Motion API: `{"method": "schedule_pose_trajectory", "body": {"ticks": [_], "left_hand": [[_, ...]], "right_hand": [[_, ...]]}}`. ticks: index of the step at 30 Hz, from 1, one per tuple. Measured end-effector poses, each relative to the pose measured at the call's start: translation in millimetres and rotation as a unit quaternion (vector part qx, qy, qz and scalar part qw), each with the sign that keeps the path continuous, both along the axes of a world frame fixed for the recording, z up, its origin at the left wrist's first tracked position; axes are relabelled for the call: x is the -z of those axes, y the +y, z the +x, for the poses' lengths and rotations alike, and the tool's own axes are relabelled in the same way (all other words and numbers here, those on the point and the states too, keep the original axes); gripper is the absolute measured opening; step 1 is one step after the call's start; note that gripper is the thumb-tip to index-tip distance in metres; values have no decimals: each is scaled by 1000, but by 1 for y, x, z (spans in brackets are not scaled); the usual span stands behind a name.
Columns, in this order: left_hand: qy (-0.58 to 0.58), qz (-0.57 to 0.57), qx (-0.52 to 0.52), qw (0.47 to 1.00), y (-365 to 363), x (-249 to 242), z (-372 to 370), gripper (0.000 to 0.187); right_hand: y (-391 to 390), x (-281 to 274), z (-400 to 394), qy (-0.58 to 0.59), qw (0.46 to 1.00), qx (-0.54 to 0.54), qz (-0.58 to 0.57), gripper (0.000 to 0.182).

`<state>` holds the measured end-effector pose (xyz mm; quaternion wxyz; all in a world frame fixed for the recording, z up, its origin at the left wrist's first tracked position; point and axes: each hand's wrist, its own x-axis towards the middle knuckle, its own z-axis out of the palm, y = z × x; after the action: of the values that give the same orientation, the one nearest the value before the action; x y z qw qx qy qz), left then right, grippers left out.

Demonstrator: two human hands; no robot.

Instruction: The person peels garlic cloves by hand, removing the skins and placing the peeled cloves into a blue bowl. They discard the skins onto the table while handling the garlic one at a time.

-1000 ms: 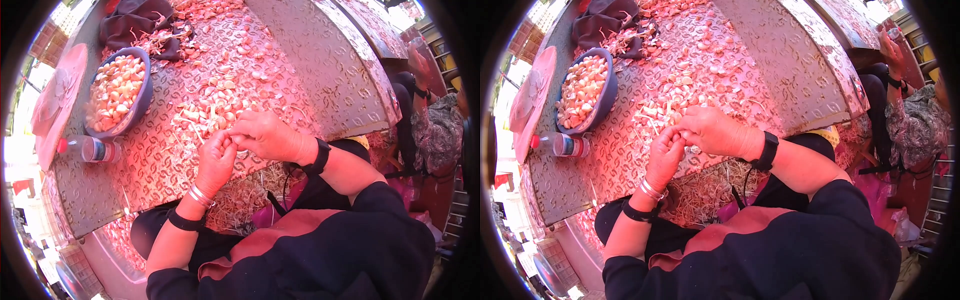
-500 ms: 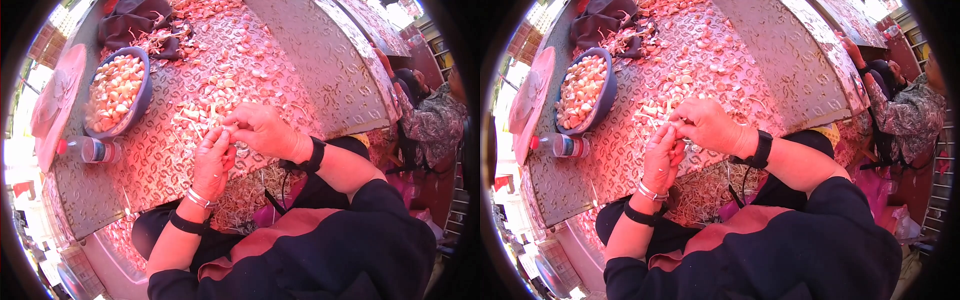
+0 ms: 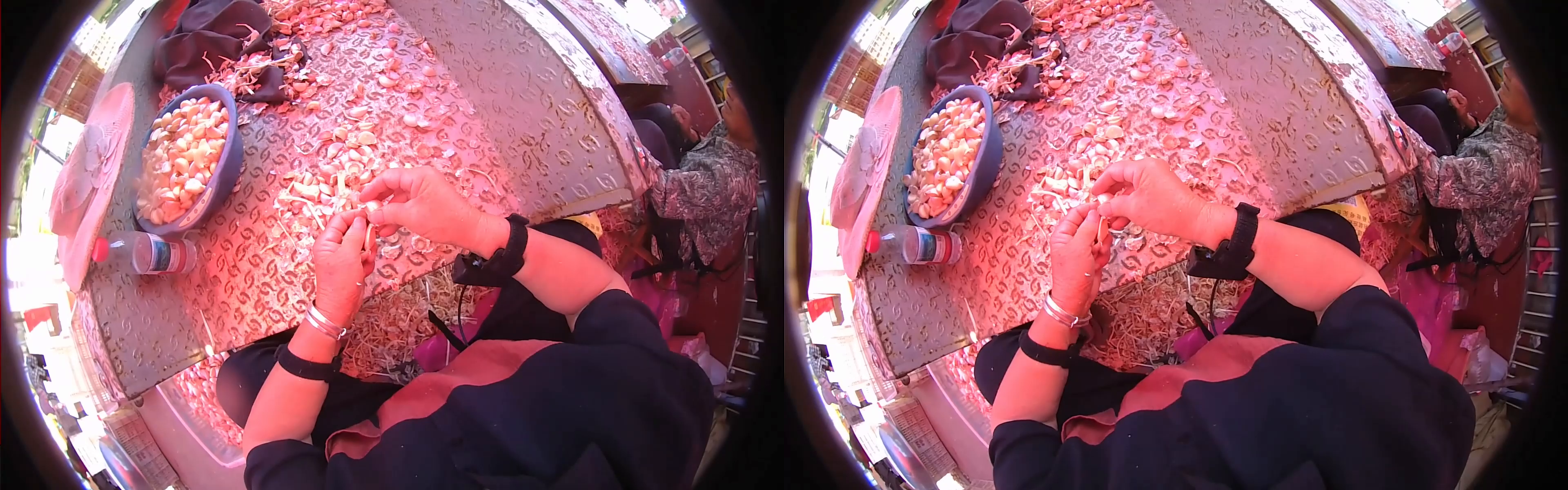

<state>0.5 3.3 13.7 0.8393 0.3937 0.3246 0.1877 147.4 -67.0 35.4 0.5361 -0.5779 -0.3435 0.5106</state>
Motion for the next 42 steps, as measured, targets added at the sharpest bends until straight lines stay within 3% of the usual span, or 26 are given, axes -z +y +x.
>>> {"method": "schedule_pose_trajectory", "body": {"ticks": [1,3,5,7,9,12,15,17,19,21,26,29,33,38,39,41,42], "left_hand": [[0,-1,1,1000,0,-1,3,14],[7,-142,-30,989,-2,-3,12,20],[-47,-159,-8,986,11,20,7,21],[-93,-206,-7,974,19,12,9,17],[-93,-199,-11,976,20,8,7,19],[-85,-210,-4,974,19,6,2,22],[-71,-184,10,980,12,1,4,25],[-53,-105,12,993,9,1,6,23],[-52,-112,-1,992,8,3,5,23],[-54,-125,-31,990,11,5,3,23],[-50,-114,-14,992,4,-6,9,26],[-34,-33,-23,999,-1,-8,11,25],[-6,-7,-77,997,6,-6,6,16],[-16,-1,-80,997,5,-5,9,11],[-18,2,-81,997,5,-5,9,10],[-14,-1,-76,997,8,-5,10,9],[-11,-4,-71,997,10,-5,10,8]], "right_hand": [[3,9,-2,-20,1000,6,16,20],[6,18,-5,-38,999,10,29,21],[10,17,-8,-39,999,13,8,24],[13,10,-3,-25,999,10,17,25],[14,5,4,64,997,26,44,27],[10,9,9,71,995,39,57,28],[9,4,2,116,991,36,60,26],[9,5,-3,146,987,29,56,25],[10,12,-9,172,983,37,52,21],[7,15,-11,141,987,28,65,19],[10,17,-8,40,990,125,48,13],[14,6,-5,-11,992,126,18,12],[14,10,-12,50,994,100,-7,9],[10,9,-14,-202,977,49,52,11],[11,12,-14,-201,977,49,51,11],[13,19,-15,-341,929,79,121,11],[14,19,-15,-340,929,79,121,11]]}}
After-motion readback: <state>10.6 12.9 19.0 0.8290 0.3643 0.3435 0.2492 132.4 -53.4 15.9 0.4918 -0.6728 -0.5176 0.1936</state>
